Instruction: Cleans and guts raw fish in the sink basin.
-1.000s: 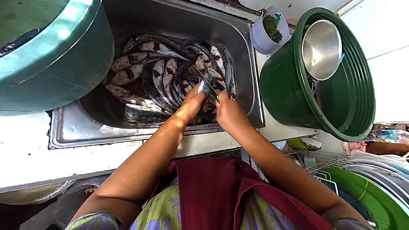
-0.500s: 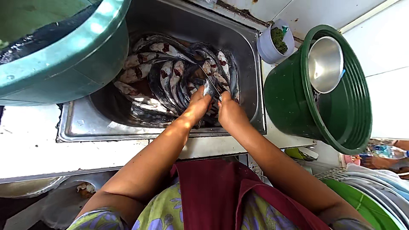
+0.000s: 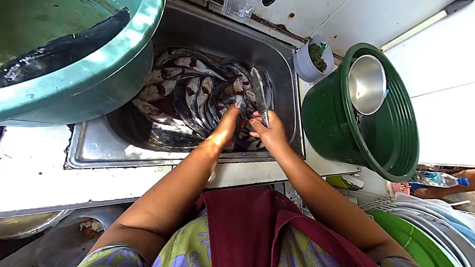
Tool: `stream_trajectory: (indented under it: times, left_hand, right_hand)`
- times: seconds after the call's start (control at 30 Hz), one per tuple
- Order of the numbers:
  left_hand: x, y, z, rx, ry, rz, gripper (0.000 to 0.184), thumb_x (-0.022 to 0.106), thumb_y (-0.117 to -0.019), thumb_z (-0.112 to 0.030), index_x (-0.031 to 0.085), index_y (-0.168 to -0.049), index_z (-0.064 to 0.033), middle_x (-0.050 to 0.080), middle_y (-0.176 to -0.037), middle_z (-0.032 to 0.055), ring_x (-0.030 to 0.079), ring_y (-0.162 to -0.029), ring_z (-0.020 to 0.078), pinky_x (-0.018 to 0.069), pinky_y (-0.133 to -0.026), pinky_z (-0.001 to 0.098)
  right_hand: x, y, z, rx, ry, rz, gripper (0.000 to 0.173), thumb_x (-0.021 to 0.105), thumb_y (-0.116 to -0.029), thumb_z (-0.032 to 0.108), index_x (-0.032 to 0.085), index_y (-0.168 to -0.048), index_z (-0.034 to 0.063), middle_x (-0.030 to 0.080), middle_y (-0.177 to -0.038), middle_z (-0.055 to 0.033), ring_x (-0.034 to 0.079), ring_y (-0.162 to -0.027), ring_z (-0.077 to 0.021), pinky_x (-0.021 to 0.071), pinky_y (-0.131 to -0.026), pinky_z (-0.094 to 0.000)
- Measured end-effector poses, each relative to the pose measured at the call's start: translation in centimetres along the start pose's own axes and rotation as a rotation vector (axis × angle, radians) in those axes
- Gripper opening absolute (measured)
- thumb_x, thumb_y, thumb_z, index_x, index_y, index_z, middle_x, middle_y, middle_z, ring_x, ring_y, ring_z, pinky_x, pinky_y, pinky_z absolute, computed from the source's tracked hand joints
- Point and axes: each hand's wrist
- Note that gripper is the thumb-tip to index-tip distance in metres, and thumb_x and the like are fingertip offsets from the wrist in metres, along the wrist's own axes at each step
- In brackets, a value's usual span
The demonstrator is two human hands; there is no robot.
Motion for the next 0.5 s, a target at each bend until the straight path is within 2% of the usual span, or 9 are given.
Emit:
stream_trajectory:
  times: [0.03,0.1,0.2,0.27,0.33,0.37,0.4,0.43,0.5]
  left_hand:
    - [0.2,0.3,-0.3,-0.077,0.044,-0.069,0.044,0.022,-0.1100,-0.043,0.055,-0.120,-0.0153,0.061,-0.089,0.0018,0.060,-0.077,0.0121,0.0525,-0.069,0.0320]
    - [0.6,0.6,-0.8,-0.153,0.125,-0.167,0.051,0.019,-0.1109,-0.044,0.057,-0.122,-0.0120,0.064,-0.099,0.0057,0.064,-0.090,0.0156,0.0548,-0.077,0.0379]
    - [0.7,0.6,-0.7,-0.144,0.118,-0.200,0.042,0.026,-0.1122,-0.036,0.058,-0.122,-0.0113,0.064,-0.097,0.0051,0.063,-0.085,0.0142,0.0545,-0.072,0.0343]
    - [0.5,0.4,-0.6,-0.149,0.071,-0.169,0.034,0.031,-0.1110,-0.029,0.058,-0.124,-0.0117,0.062,-0.093,0.0041,0.061,-0.076,0.0124,0.0518,-0.064,0.0309]
    - [0.2,0.1,-0.4,-0.165,0.036,-0.112,0.031,0.038,-0.1071,-0.018,0.057,-0.131,-0.0107,0.063,-0.096,0.0062,0.061,-0.075,0.0136,0.0529,-0.062,0.0314]
    - [0.0,0.0,-0.4,-0.184,0.025,-0.092,0.028,0.043,-0.1059,-0.016,0.058,-0.129,-0.0100,0.064,-0.094,0.0075,0.062,-0.073,0.0157,0.0540,-0.062,0.0336]
    - [-0.1,-0.2,-0.4,-0.206,0.021,-0.071,0.027,0.047,-0.1054,-0.015,0.058,-0.129,-0.0091,0.064,-0.092,0.0097,0.063,-0.072,0.0183,0.0557,-0.062,0.0362]
    - [-0.3,-0.3,-0.4,-0.228,0.013,-0.049,0.026,0.051,-0.1052,-0.014,0.058,-0.130,-0.0089,0.065,-0.092,0.0115,0.064,-0.072,0.0204,0.0570,-0.064,0.0380]
    - [-0.5,-0.3,-0.6,-0.273,-0.020,-0.003,0.025,0.057,-0.1033,-0.014,0.054,-0.127,-0.0092,0.063,-0.089,0.0127,0.064,-0.070,0.0218,0.0577,-0.062,0.0378]
  right_hand:
    - [0.9,-0.3,-0.4,-0.002,0.013,0.017,0.043,0.070,-0.0963,0.019,0.056,-0.132,0.0005,0.071,-0.109,-0.0123,0.073,-0.094,-0.0209,0.0640,-0.083,-0.0425]
    - [2.4,-0.8,-0.9,0.000,0.087,0.032,0.047,0.074,-0.0937,0.026,0.059,-0.129,-0.0001,0.070,-0.110,-0.0143,0.071,-0.095,-0.0239,0.0600,-0.086,-0.0460]
    - [4.0,-1.5,-1.1,0.053,0.113,0.008,0.046,0.077,-0.0918,0.030,0.059,-0.122,-0.0007,0.069,-0.103,-0.0167,0.069,-0.091,-0.0265,0.0563,-0.085,-0.0485]
    - [4.4,-1.9,-1.1,0.145,0.022,0.001,0.044,0.076,-0.0927,0.024,0.057,-0.123,-0.0021,0.066,-0.103,-0.0189,0.067,-0.091,-0.0276,0.0572,-0.082,-0.0481]
    - [4.4,-1.9,-0.5,0.259,-0.157,0.007,0.040,0.071,-0.0937,0.012,0.055,-0.127,-0.0021,0.064,-0.106,-0.0180,0.065,-0.088,-0.0242,0.0573,-0.076,-0.0425]
    - [4.2,-1.9,-0.3,0.310,-0.251,0.003,0.037,0.069,-0.0934,0.008,0.055,-0.126,-0.0008,0.063,-0.101,-0.0147,0.063,-0.079,-0.0196,0.0563,-0.068,-0.0370]
    - [4.1,-1.9,-0.2,0.360,-0.359,-0.005,0.029,0.064,-0.0937,0.005,0.056,-0.121,0.0015,0.058,-0.090,-0.0091,0.052,-0.065,-0.0138,0.0485,-0.057,-0.0305]
    - [3.7,-2.0,-0.3,0.427,-0.476,0.006,0.020,0.059,-0.0950,0.004,0.056,-0.114,0.0047,0.052,-0.081,-0.0052,0.045,-0.058,-0.0115,0.0444,-0.053,-0.0285]
    - [2.9,-2.4,-0.8,0.547,-0.645,0.066,0.005,0.048,-0.0981,0.012,0.052,-0.096,0.0109,0.047,-0.067,-0.0004,0.042,-0.050,-0.0097,0.0461,-0.051,-0.0276]
Point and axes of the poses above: each hand's wrist, its own y-axis away from the middle knuckle, its own x-axis out of the palm, z = x × y
